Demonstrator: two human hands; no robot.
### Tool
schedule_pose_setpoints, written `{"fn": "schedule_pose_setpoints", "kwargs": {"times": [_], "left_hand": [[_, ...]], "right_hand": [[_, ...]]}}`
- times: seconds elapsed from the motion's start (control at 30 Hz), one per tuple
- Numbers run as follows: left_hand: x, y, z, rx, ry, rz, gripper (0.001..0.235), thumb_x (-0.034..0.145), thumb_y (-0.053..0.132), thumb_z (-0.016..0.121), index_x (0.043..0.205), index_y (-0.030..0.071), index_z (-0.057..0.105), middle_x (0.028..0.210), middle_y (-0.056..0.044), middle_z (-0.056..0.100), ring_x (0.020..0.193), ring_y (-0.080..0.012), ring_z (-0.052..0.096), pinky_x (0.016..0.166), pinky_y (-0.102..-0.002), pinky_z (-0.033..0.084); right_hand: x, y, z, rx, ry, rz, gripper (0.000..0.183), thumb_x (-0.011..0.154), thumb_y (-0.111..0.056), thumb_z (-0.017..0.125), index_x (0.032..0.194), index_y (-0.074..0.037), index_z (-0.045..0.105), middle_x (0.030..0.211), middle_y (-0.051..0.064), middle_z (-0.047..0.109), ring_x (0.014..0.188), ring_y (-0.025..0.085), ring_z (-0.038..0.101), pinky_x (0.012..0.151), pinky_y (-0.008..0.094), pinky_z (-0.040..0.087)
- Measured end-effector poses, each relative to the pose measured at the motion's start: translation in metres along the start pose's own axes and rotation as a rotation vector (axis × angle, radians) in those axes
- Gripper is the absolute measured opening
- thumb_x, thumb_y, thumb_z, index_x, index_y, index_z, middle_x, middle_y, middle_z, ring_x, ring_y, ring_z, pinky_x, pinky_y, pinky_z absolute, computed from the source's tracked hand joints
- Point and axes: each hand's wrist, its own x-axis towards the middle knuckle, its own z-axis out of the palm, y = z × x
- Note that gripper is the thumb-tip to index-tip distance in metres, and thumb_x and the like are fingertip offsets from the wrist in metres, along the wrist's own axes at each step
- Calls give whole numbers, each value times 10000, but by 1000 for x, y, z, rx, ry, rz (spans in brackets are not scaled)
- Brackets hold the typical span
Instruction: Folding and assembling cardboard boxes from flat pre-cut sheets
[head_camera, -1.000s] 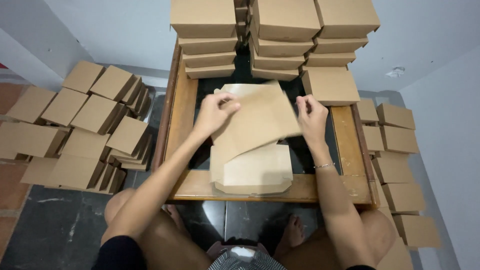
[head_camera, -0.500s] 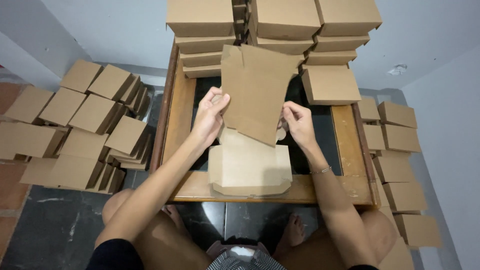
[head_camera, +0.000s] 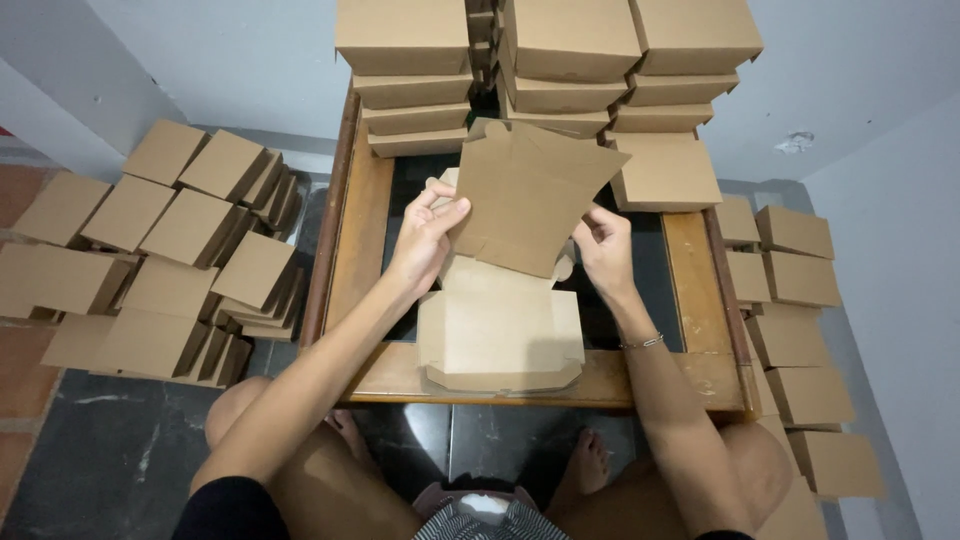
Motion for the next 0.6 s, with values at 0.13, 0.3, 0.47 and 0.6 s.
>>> {"fn": "schedule_pose_setpoints", "kwargs": {"times": [0.13,0.3,0.47,0.6], "left_hand": [[-1,1,-1,22,-20,23,97,980,120,697,1004,173,620,1008,-109,780,927,-168,750,858,-285,593],[5,-8,-12,37,-48,50,95,976,102,698,1001,160,627,986,-118,782,913,-169,755,865,-294,595],[3,-1,-8,81,-107,73,81,959,94,715,958,149,657,992,-129,784,897,-174,763,854,-306,601],[0,11,-2,212,-154,225,122,916,31,754,990,103,689,1144,-132,763,1039,-161,714,981,-354,530]], "right_hand": [[-1,-10,-1,-54,47,-37,128,995,-72,681,1089,-64,769,887,104,763,866,118,642,830,387,568],[-1,-26,-3,-66,22,-7,152,905,-10,728,1049,-39,766,842,97,757,821,113,634,806,392,574],[-2,-8,-13,-57,27,39,153,865,5,765,994,-76,776,782,30,733,799,83,622,773,338,576],[-3,-5,-22,-74,-1,5,222,792,-23,863,1001,-51,790,843,115,758,830,119,622,765,372,575]]}}
